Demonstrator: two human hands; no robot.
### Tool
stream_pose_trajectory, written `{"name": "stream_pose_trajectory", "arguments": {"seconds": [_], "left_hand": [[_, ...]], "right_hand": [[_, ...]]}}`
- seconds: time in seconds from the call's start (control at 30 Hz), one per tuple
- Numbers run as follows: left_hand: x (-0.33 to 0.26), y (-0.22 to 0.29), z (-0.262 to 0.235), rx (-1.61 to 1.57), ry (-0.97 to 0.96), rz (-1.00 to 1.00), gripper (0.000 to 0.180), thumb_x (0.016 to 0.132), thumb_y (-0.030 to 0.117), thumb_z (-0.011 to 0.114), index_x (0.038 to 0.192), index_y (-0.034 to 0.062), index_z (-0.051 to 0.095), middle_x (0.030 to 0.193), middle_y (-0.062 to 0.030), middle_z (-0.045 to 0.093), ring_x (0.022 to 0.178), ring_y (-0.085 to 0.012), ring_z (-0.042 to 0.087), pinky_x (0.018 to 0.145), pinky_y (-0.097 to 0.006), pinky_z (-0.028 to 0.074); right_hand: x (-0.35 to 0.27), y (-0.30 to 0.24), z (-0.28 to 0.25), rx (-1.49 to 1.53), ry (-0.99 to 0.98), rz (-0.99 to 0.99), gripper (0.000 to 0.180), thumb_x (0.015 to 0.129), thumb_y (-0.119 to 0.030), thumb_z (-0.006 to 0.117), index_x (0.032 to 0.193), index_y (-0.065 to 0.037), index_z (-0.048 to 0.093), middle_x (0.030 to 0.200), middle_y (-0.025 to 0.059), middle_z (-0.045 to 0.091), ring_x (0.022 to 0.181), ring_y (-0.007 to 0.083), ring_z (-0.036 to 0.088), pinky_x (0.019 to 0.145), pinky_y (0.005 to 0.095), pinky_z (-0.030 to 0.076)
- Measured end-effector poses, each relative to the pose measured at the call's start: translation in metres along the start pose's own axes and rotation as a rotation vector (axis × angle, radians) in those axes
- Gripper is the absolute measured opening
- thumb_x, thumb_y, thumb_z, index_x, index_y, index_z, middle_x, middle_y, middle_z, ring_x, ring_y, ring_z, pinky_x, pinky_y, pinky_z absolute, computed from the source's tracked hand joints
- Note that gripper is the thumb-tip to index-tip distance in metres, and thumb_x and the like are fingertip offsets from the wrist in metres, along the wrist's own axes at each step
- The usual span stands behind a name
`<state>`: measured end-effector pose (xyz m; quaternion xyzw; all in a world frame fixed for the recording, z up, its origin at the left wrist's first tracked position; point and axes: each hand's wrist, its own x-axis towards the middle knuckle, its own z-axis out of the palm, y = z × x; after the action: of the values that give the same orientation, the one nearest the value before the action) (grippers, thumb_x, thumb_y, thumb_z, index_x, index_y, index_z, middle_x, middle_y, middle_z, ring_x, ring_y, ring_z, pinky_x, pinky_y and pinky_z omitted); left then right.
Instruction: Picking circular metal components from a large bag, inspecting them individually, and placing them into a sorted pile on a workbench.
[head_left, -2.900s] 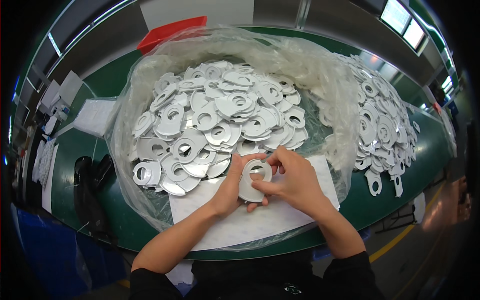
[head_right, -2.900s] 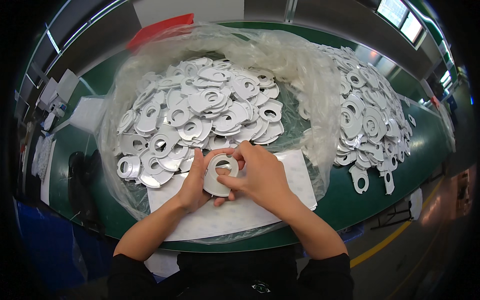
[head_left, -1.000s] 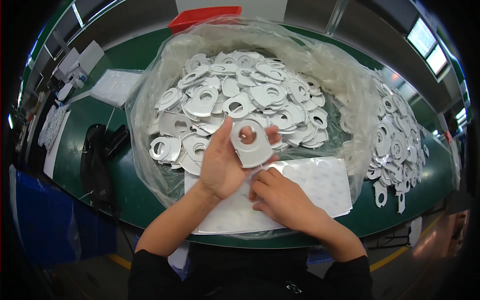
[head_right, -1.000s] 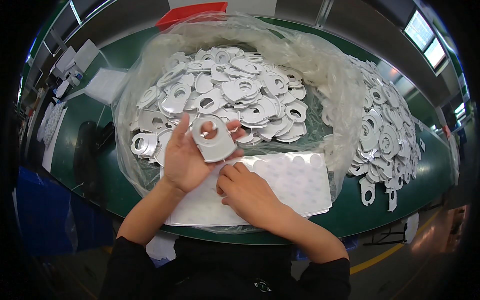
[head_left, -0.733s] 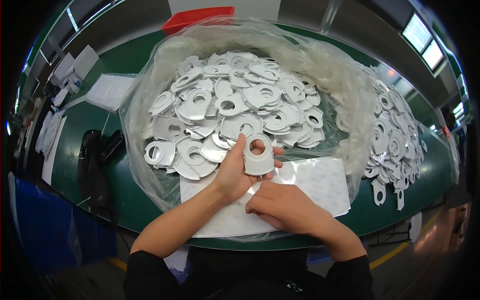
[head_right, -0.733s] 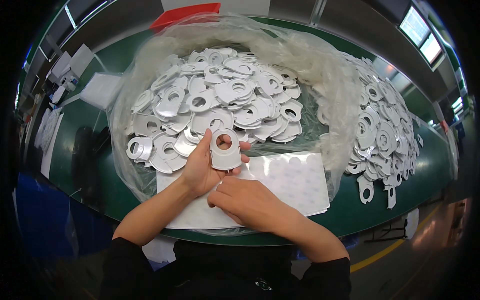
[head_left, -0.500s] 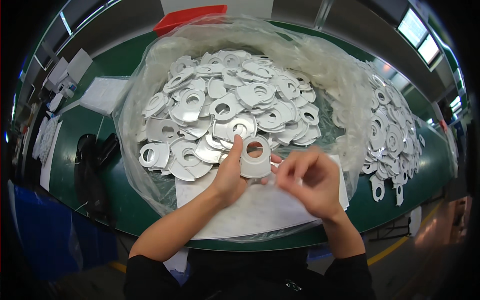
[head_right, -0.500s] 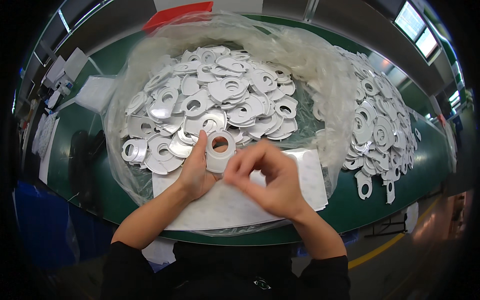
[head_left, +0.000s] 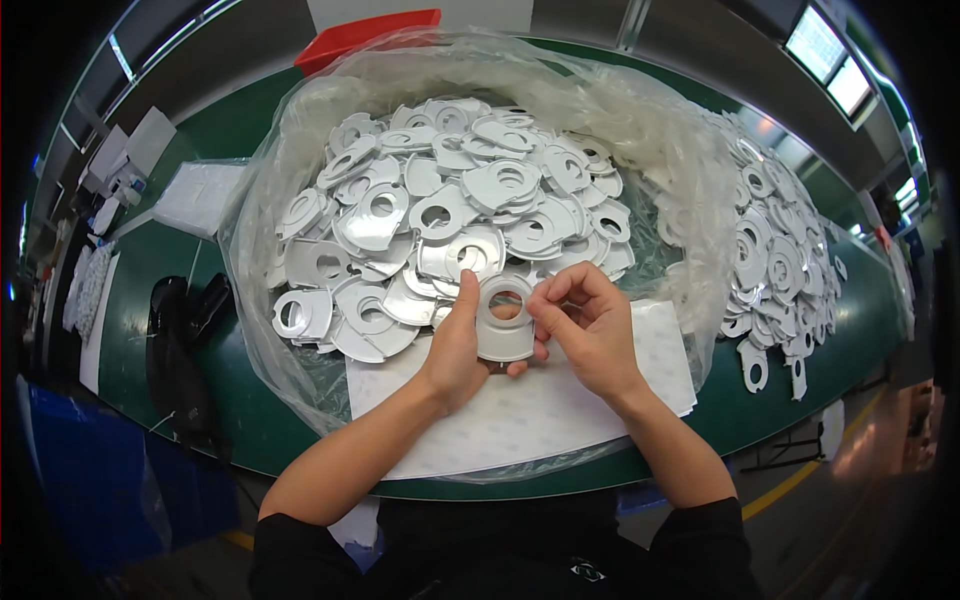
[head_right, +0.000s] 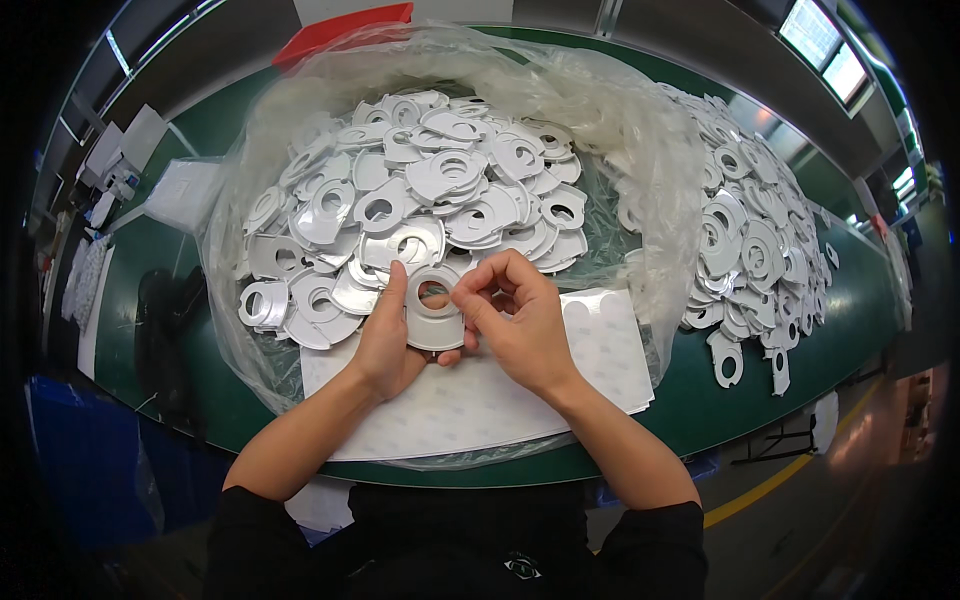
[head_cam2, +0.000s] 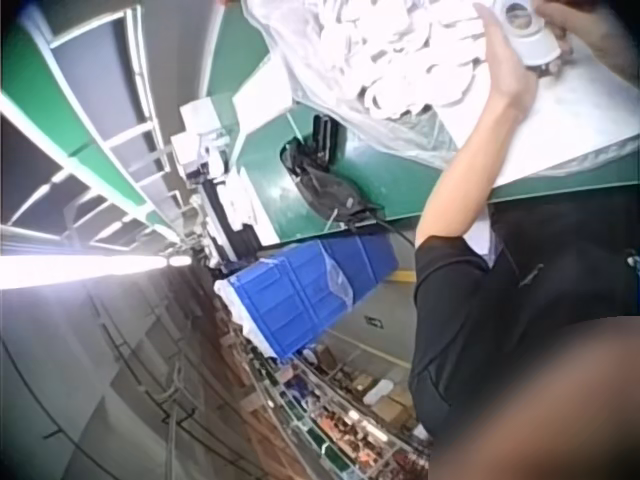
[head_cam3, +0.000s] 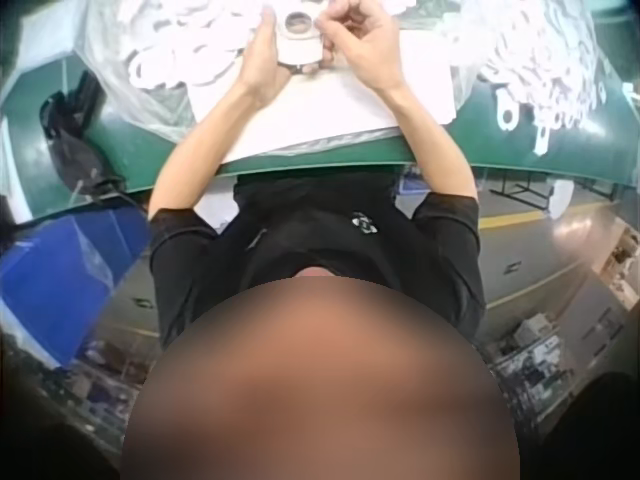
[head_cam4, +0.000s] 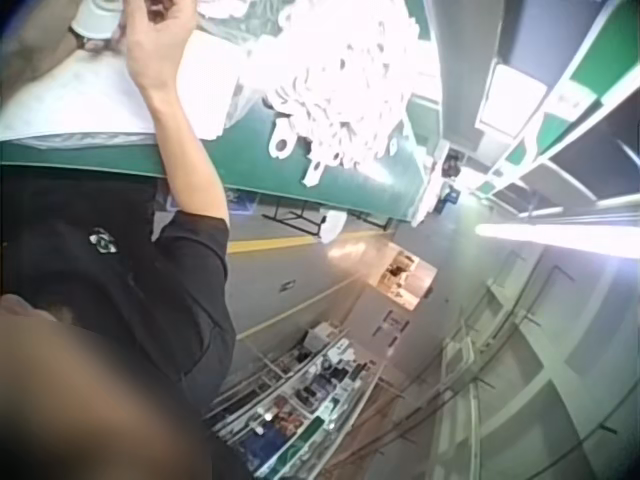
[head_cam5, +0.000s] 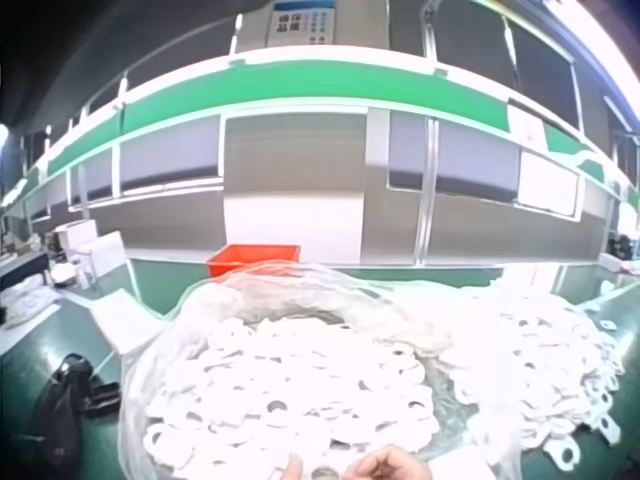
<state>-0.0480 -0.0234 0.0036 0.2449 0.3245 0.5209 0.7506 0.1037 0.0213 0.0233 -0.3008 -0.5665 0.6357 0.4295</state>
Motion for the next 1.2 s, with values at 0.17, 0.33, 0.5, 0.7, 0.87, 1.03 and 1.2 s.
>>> {"name": "stream_pose_trajectory", "arguments": {"seconds": [0.17, 0.33, 0.5, 0.7, 0.87, 1.03, 1.2], "left_hand": [[0.0003, 0.0004, -0.0011, 0.023, -0.006, -0.007, 0.073, 0.094, 0.061, 0.010, 0.112, 0.0028, 0.051, 0.090, -0.0105, 0.060, 0.076, -0.0182, 0.060, 0.054, -0.027, 0.042], [0.0012, 0.0000, -0.0021, 0.006, -0.017, -0.017, 0.075, 0.093, 0.062, 0.010, 0.111, 0.0019, 0.051, 0.088, -0.0103, 0.059, 0.076, -0.0184, 0.060, 0.054, -0.027, 0.042], [0.0017, 0.0001, -0.0013, 0.011, -0.013, -0.020, 0.075, 0.093, 0.062, 0.010, 0.111, 0.0014, 0.051, 0.087, -0.0101, 0.059, 0.076, -0.0189, 0.060, 0.054, -0.027, 0.041], [0.0014, 0.0004, -0.0009, 0.006, -0.010, -0.020, 0.075, 0.093, 0.062, 0.010, 0.111, 0.0012, 0.050, 0.087, -0.0101, 0.059, 0.075, -0.0192, 0.060, 0.054, -0.027, 0.041], [0.0014, 0.0009, -0.0002, -0.002, -0.012, -0.021, 0.075, 0.093, 0.062, 0.010, 0.110, 0.0012, 0.050, 0.087, -0.0102, 0.059, 0.075, -0.0190, 0.059, 0.053, -0.027, 0.040], [0.0016, 0.0017, 0.0017, 0.005, 0.009, -0.025, 0.074, 0.093, 0.062, 0.009, 0.109, 0.0017, 0.050, 0.085, -0.0103, 0.059, 0.074, -0.0188, 0.058, 0.053, -0.027, 0.040], [0.0014, 0.0016, 0.0003, 0.005, -0.006, -0.022, 0.075, 0.093, 0.063, 0.009, 0.109, 0.0020, 0.050, 0.085, -0.0100, 0.060, 0.074, -0.0186, 0.059, 0.052, -0.027, 0.040]], "right_hand": [[0.0008, 0.0002, -0.0019, -0.024, -0.014, 0.005, 0.013, 0.083, -0.001, 0.063, 0.085, -0.001, 0.049, 0.078, 0.0055, 0.059, 0.057, 0.0076, 0.054, 0.050, 0.0204, 0.045], [0.0012, -0.0015, -0.0036, -0.033, -0.042, 0.038, 0.018, 0.083, 0.003, 0.061, 0.083, -0.003, 0.044, 0.084, 0.0082, 0.059, 0.061, 0.0090, 0.055, 0.052, 0.0208, 0.046], [0.0011, -0.0024, -0.0037, -0.042, -0.041, 0.036, 0.019, 0.083, 0.003, 0.061, 0.083, -0.003, 0.044, 0.084, 0.0082, 0.059, 0.061, 0.0088, 0.055, 0.053, 0.0206, 0.046], [0.0007, -0.0019, -0.0023, -0.025, -0.035, 0.033, 0.019, 0.083, 0.003, 0.061, 0.082, -0.003, 0.043, 0.085, 0.0084, 0.059, 0.061, 0.0086, 0.055, 0.053, 0.0204, 0.046], [0.0006, -0.0015, -0.0020, -0.023, -0.031, 0.033, 0.019, 0.083, 0.003, 0.061, 0.082, -0.003, 0.043, 0.085, 0.0087, 0.059, 0.061, 0.0084, 0.054, 0.052, 0.0203, 0.046], [0.0008, 0.0000, -0.0023, -0.023, -0.036, 0.038, 0.019, 0.083, 0.003, 0.061, 0.081, -0.002, 0.043, 0.085, 0.0094, 0.059, 0.061, 0.0084, 0.054, 0.050, 0.0208, 0.046], [0.0000, -0.0022, -0.0010, -0.047, -0.035, 0.029, 0.019, 0.083, 0.003, 0.061, 0.081, -0.002, 0.044, 0.085, 0.0095, 0.059, 0.061, 0.0082, 0.054, 0.051, 0.0206, 0.046]]}}
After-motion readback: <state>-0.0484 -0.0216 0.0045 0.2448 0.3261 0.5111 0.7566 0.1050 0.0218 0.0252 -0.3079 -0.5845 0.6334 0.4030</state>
